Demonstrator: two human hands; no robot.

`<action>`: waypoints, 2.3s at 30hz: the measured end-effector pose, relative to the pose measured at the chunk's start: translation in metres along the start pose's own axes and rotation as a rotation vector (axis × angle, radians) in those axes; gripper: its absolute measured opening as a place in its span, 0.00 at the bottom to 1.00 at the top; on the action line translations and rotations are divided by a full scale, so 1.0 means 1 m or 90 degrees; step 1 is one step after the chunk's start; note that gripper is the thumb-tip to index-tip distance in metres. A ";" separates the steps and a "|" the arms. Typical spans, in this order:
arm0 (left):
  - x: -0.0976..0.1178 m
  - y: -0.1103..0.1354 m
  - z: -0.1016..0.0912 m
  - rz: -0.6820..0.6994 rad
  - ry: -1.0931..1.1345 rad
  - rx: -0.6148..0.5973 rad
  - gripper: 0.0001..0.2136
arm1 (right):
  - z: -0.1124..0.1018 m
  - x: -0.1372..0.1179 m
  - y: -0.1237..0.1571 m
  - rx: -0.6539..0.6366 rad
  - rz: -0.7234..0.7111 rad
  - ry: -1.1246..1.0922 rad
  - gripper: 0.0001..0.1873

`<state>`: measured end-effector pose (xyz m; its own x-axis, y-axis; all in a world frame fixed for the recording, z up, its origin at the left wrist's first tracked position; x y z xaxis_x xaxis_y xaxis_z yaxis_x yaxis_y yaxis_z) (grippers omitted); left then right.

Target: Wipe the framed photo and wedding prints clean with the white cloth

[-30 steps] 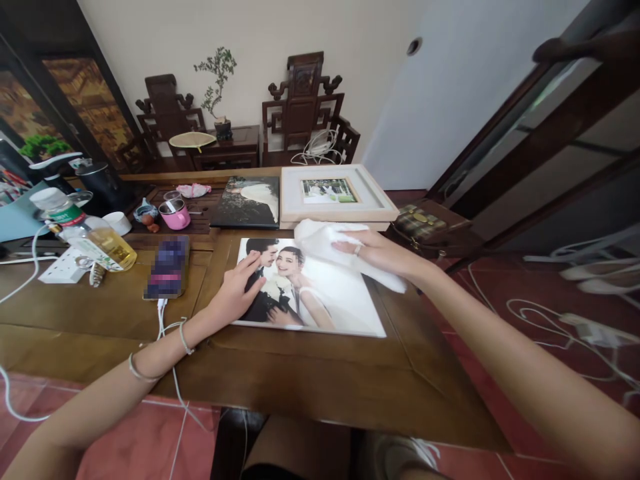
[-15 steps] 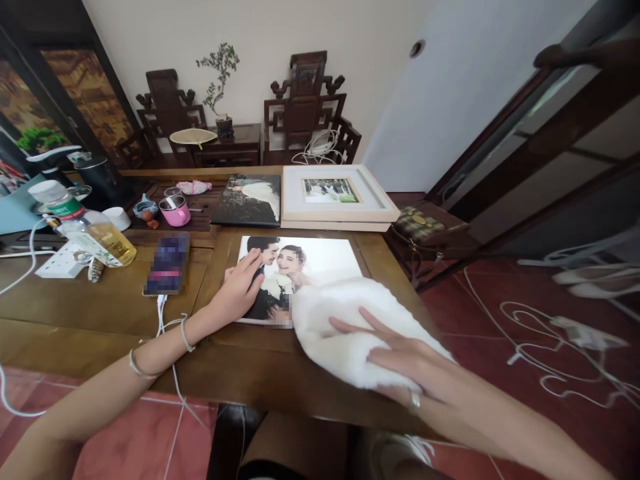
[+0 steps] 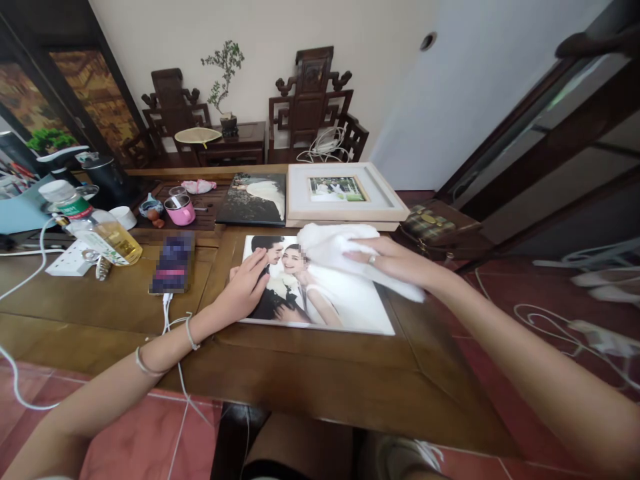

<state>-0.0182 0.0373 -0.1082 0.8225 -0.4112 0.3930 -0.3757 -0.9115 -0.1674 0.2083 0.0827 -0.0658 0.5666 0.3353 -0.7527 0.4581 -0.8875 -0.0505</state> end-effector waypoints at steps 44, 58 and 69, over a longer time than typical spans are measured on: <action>-0.001 0.001 0.001 0.026 0.017 0.009 0.22 | 0.084 -0.084 0.064 -0.164 -0.191 0.187 0.16; 0.002 0.001 0.000 0.018 0.002 -0.015 0.22 | 0.070 -0.077 0.024 -0.125 -0.186 0.189 0.16; -0.002 0.001 -0.001 0.031 0.016 0.016 0.21 | 0.074 -0.075 -0.021 -0.048 -0.225 0.232 0.18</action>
<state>-0.0205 0.0377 -0.1085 0.7923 -0.4549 0.4067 -0.4041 -0.8906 -0.2087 0.1062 0.0527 -0.0568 0.5638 0.7113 -0.4198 0.7054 -0.6790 -0.2031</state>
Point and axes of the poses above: each hand's wrist, its own y-axis away from the middle knuckle, its own z-axis out of the palm, x = y × z, the point moved 8 cm from there along -y, towards the middle knuckle, and after that the axes turned 3 degrees about -y, right-handed, at the moved point
